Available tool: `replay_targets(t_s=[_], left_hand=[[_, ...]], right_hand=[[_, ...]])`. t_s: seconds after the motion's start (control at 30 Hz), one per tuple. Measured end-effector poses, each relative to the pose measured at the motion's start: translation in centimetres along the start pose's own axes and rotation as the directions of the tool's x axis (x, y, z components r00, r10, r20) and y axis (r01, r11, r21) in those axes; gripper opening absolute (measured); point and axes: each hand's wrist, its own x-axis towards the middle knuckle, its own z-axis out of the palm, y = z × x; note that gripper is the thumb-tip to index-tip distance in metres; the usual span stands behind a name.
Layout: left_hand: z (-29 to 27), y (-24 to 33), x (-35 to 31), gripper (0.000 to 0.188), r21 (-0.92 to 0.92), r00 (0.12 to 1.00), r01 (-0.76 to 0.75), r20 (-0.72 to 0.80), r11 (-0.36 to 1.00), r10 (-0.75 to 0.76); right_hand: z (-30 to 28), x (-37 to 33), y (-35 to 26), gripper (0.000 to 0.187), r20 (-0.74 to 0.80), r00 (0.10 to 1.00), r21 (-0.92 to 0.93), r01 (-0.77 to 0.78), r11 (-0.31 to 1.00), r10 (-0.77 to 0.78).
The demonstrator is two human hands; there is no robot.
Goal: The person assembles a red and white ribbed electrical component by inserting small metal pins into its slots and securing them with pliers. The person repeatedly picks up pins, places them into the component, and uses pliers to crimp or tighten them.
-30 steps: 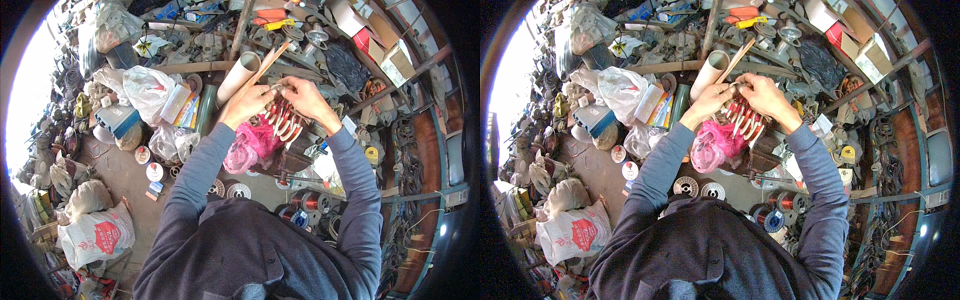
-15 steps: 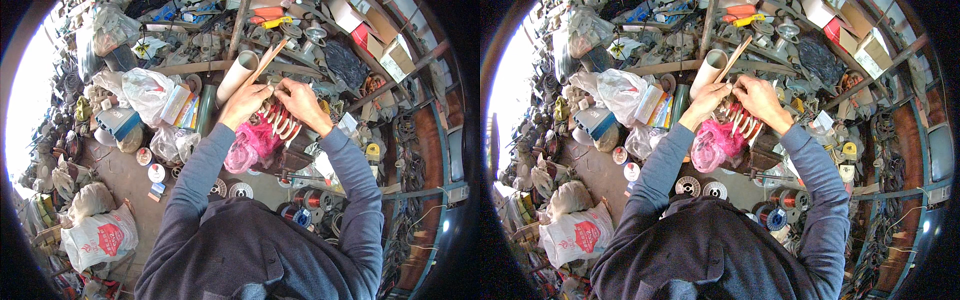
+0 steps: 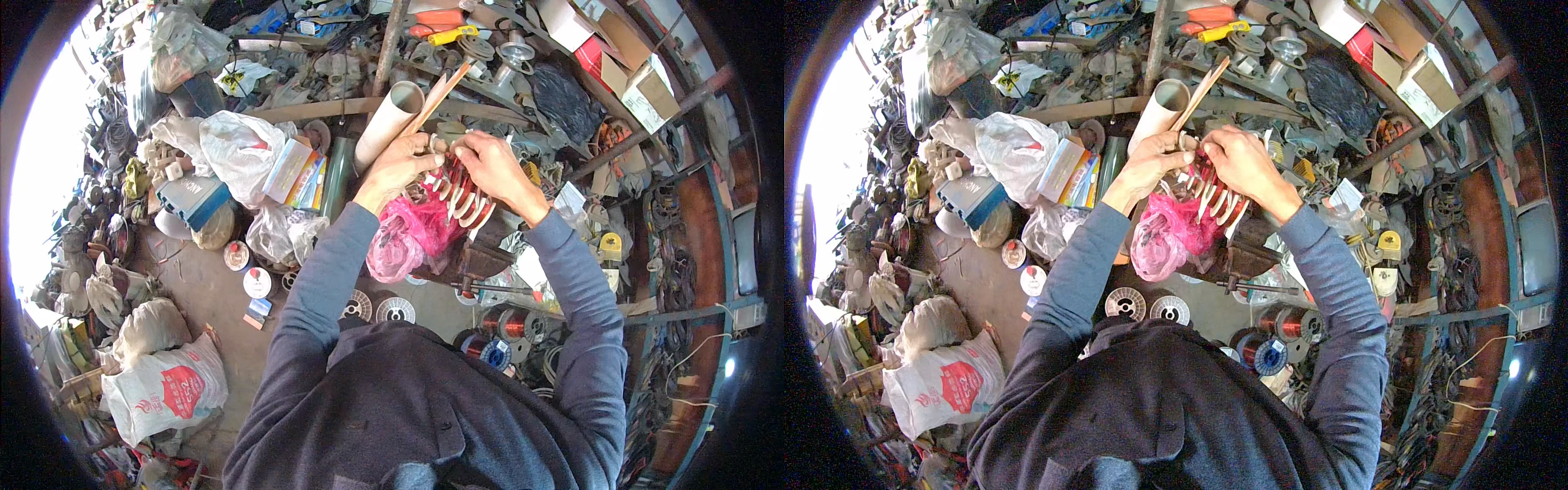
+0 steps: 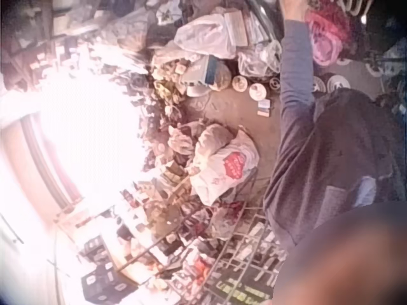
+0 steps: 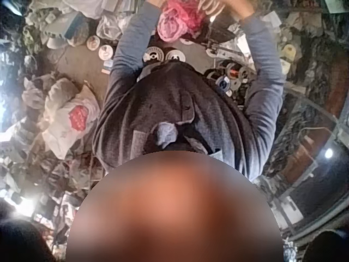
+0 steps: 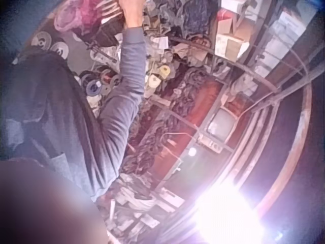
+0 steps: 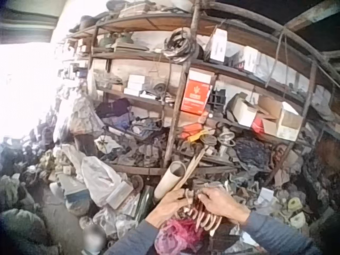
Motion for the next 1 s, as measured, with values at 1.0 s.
replay_targets(t_s=[1.0], left_hand=[[5.2,-3.2,-1.2,0.022,0.84,0.627,-0.17,-0.311,0.515,0.714]], right_hand=[[0.0,3.3,-0.4,0.031,0.188,0.934,0.135,-0.33,0.934,0.303]])
